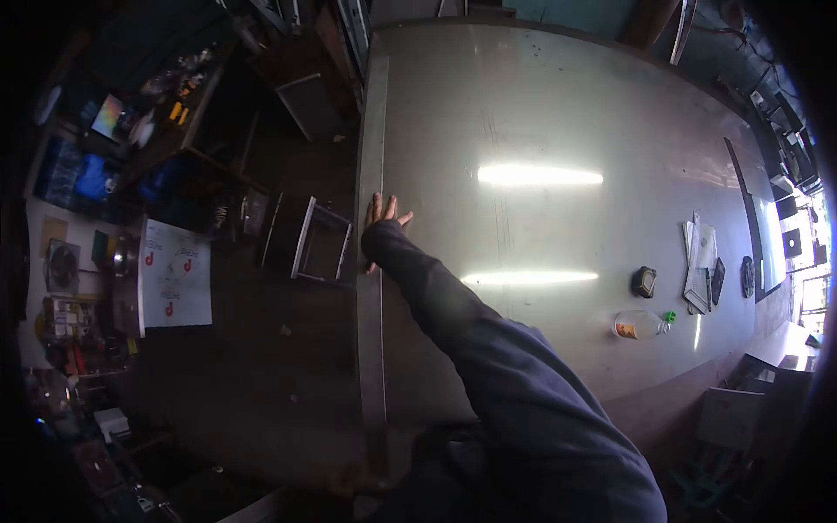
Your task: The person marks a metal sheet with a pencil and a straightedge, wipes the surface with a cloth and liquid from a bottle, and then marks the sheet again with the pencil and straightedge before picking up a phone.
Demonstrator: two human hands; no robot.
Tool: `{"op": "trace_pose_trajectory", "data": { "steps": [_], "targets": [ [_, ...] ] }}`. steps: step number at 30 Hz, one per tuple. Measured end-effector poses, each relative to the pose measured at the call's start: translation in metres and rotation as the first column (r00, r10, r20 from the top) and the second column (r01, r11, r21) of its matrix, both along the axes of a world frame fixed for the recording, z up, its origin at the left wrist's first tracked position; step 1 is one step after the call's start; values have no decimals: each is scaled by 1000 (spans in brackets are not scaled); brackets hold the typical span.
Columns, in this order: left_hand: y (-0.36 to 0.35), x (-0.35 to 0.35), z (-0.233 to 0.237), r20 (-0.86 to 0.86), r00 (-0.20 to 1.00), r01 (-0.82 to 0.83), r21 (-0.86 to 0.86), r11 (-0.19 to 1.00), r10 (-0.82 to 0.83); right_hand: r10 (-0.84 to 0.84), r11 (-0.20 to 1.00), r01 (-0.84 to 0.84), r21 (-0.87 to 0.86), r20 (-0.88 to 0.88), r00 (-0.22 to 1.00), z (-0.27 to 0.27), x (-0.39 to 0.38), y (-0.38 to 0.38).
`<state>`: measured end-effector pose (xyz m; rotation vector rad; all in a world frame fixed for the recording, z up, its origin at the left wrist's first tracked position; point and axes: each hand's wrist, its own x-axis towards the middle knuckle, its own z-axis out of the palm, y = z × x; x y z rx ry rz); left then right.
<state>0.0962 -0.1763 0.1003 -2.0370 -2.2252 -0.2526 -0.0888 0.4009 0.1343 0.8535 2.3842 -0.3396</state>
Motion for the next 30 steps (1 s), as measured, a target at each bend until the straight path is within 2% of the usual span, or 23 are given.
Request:
{"op": "trace_pose_trajectory", "data": {
  "steps": [2,4,5,6,7,8,10,12,14,16,17,18,19,20,21,22,23,24,26,27,28,30],
  "targets": [
    [-65,53,-17,89,961,-266,30,964,262,9,1000,-9,8,-68,998,-2,7,-4],
    [-87,98,-23,193,838,-526,39,849,511,-197,980,201,-2,-193,961,-28,10,-18],
    [-82,112,-34,638,464,-753,-82,653,614,-183,961,262,88,-506,843,-50,30,-39],
    [-45,120,-37,875,-66,-831,-314,458,480,-160,965,243,101,-509,846,-55,57,-61],
    [3,129,-6,735,162,-835,-253,488,658,-26,988,121,100,-652,758,-58,87,-82],
    [50,135,24,518,371,-824,-199,530,771,97,992,-2,123,-772,628,-60,118,-99],
    [101,146,31,471,250,-914,-173,366,846,67,990,-139,-2,-867,493,-71,181,-141],
    [96,144,-19,466,290,-908,-141,394,836,194,929,-366,50,-908,370,-127,234,-176],
    [88,144,-34,444,345,-891,-123,438,827,304,840,-504,202,-944,129,-94,320,-196],
    [96,139,-29,366,574,-767,-72,637,732,-7,778,-599,-190,-956,293,-65,393,-198],
    [100,131,-40,372,616,-727,-71,683,695,-52,794,-552,-254,-934,354,-55,427,-196],
    [98,125,-63,738,411,-745,-66,664,535,-105,805,-500,-319,-906,410,-46,458,-193],
    [101,126,-76,953,112,-759,-101,644,281,-127,832,-453,-321,-905,407,-36,488,-187],
    [111,131,-75,953,127,-725,-100,682,275,-193,805,-398,-439,-829,524,-26,515,-180],
    [122,135,-70,969,-94,-715,-224,662,227,-252,765,-338,-548,-738,626,-22,539,-172],
    [132,138,-65,934,-313,-681,-349,644,176,-273,779,-313,-543,-744,610,-22,561,-166],
    [161,156,-31,869,-485,-703,-453,548,97,-286,797,-251,-549,-710,644,-25,583,-163],
    [172,158,-27,873,-475,-691,-447,568,110,-301,810,-191,-555,-672,677,-26,604,-157],
    [188,161,-24,682,-711,-672,-588,450,-171,-304,822,-219,-526,-729,613,-28,648,-136],
    [203,168,-9,742,-657,-705,-543,456,-131,-287,827,-263,-497,-776,561,-28,669,-125],
    [214,179,9,812,-573,-722,-436,537,-111,-300,829,-251,-500,-776,554,-27,689,-110],
    [241,185,35,871,-487,-717,-356,599,-65,-481,773,-87,-628,-670,565,-23,727,-71]
  ]
}}
